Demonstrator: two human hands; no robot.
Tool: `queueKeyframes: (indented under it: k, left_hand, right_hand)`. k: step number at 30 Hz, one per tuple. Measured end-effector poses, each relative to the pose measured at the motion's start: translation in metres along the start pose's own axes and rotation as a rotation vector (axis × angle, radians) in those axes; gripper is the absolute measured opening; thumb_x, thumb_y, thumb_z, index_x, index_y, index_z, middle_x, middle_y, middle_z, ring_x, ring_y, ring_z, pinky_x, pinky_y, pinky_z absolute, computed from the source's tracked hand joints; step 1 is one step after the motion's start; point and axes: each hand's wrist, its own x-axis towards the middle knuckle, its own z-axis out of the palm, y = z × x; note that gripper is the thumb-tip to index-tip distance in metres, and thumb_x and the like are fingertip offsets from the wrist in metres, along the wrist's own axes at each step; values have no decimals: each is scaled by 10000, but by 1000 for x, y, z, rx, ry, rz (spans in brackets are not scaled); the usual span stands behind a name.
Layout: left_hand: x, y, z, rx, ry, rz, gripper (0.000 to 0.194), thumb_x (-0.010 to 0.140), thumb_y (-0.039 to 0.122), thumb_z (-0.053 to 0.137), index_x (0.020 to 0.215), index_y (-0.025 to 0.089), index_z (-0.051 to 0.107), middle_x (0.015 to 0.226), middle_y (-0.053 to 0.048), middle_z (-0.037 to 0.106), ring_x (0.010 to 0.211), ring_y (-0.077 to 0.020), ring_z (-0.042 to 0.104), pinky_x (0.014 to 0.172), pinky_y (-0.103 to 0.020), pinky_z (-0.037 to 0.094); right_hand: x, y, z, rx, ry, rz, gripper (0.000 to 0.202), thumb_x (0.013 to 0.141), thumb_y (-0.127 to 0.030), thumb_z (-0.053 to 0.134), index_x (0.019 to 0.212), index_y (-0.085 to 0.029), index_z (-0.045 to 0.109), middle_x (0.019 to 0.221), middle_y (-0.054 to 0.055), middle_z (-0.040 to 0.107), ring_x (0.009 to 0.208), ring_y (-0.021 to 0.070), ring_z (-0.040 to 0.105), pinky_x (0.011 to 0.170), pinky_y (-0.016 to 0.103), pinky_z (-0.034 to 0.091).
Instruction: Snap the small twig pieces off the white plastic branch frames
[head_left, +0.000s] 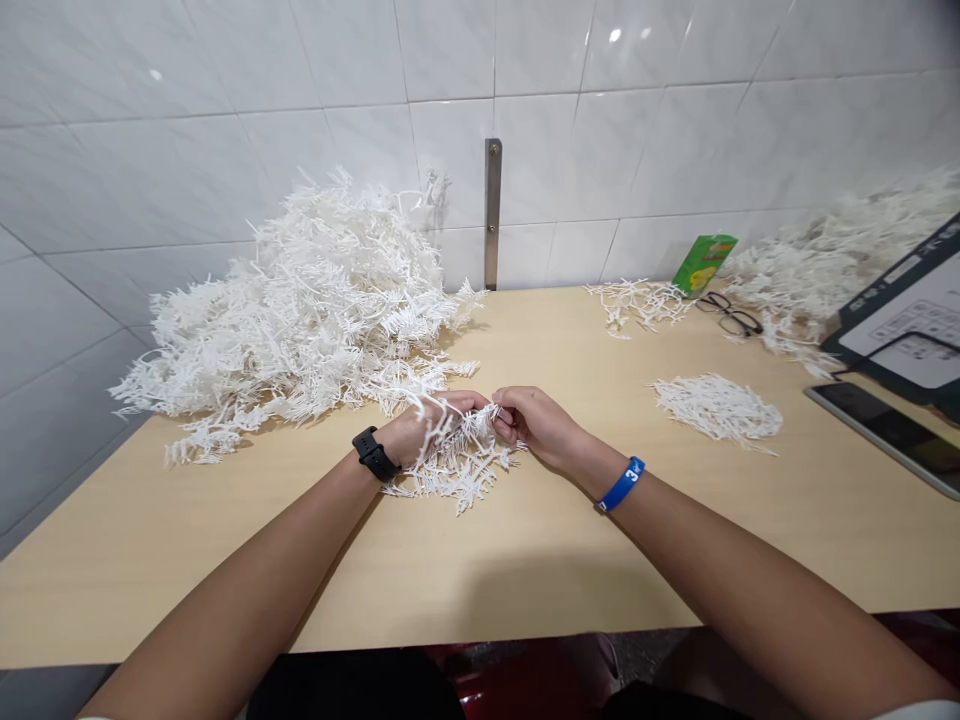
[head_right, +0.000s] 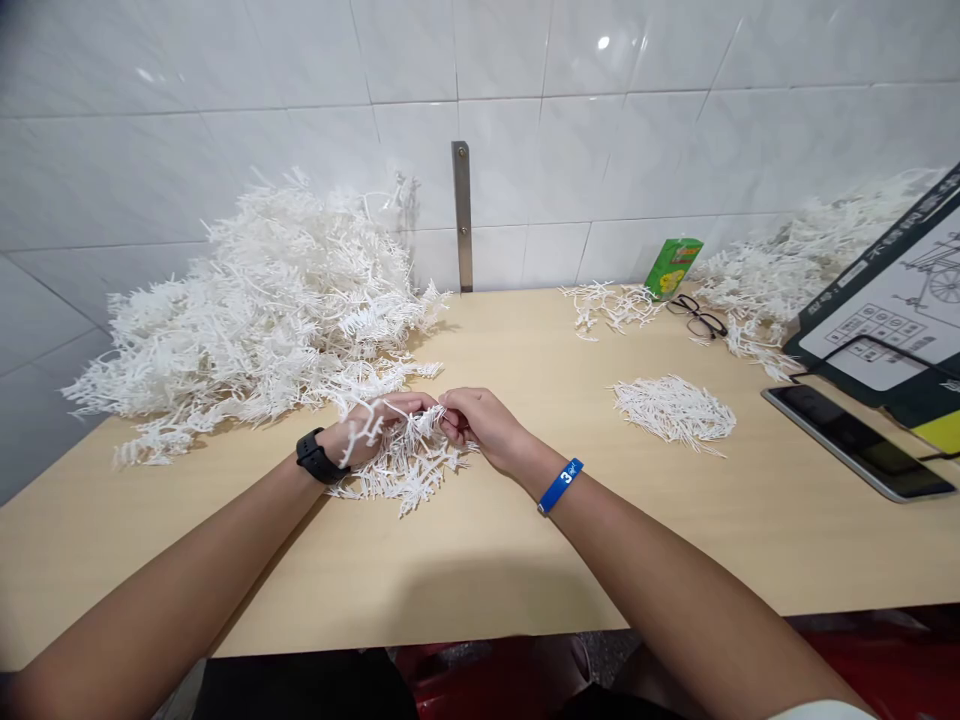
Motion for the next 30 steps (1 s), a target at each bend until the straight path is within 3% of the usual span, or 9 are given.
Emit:
queueKeyframes:
  k: [4, 8, 10, 12, 16, 19, 21, 25, 30]
  left_hand:
    - [-2, 4, -7, -95, 58, -32, 247, 649, 264, 674, 867, 153, 710, 856, -55, 707, 790, -200, 616, 723, -294, 472]
    - [-4, 8, -4, -235, 45, -106, 443, 779, 519, 494, 832, 122, 685, 757, -102, 684, 664, -225, 600, 613, -338, 461]
    - [-4, 10, 1, -198, 13, -133, 618, 801, 675, 384, 764, 119, 651, 677, -109, 643, 585, -212, 567, 552, -331, 431]
    - [-5, 12, 6, -69, 6, -107, 610, 800, 705, 413, 735, 133, 614, 637, -65, 590, 540, -161, 508, 526, -292, 392]
    - [-6, 18, 10, 273, -4, 27, 359, 781, 504, 643, 772, 148, 601, 677, 13, 507, 597, -103, 432, 568, -234, 352]
    - [-7, 20, 8, 380, -26, 45, 328, 830, 470, 587, 842, 144, 629, 693, 17, 489, 590, -96, 409, 561, -232, 333]
    - [-6, 19, 7, 423, -32, 53, 325, 850, 463, 553, 833, 144, 614, 671, 22, 478, 578, -96, 402, 556, -233, 330]
    - [-3, 10, 7, 377, 0, 48, 273, 855, 417, 539, 794, 152, 572, 671, 13, 512, 606, -115, 457, 586, -242, 380]
    - [-1, 5, 15, 123, -34, 18, 306, 876, 397, 501, 803, 130, 632, 813, -80, 656, 781, -190, 597, 737, -308, 470]
  right_hand:
    - [-3, -5, 0, -236, 148, -142, 256, 773, -260, 510, 532, -177, 488, 523, -13, 481, 486, 107, 429, 501, 259, 313]
    - [-13, -11, 6, -627, 271, -494, 224, 832, -226, 495, 632, -176, 582, 631, 15, 539, 593, 133, 450, 576, 279, 323]
    - [-18, -13, 9, -753, 233, -598, 200, 857, -213, 492, 727, -187, 641, 711, 33, 581, 639, 146, 473, 622, 291, 341]
    - [-20, -14, 11, -810, 179, -628, 202, 878, -213, 482, 788, -197, 663, 740, 42, 589, 661, 154, 482, 647, 298, 345]
    - [-19, -14, 10, -831, 213, -619, 190, 876, -213, 487, 723, -193, 599, 705, 28, 541, 642, 145, 443, 627, 295, 318]
    - [-14, -12, 5, -776, 268, -564, 247, 836, -215, 521, 596, -190, 470, 624, -4, 454, 586, 123, 388, 576, 283, 287]
    - [-8, -7, 2, -626, 220, -428, 296, 833, -249, 517, 561, -193, 415, 566, -22, 413, 539, 110, 378, 538, 272, 289]
    - [4, 4, -4, -242, 56, -128, 260, 822, -313, 506, 596, -191, 468, 502, -32, 445, 452, 111, 432, 470, 261, 354]
    - [5, 6, 0, -23, -11, -26, 173, 768, -319, 590, 695, -178, 523, 548, -31, 519, 434, 94, 460, 436, 232, 360]
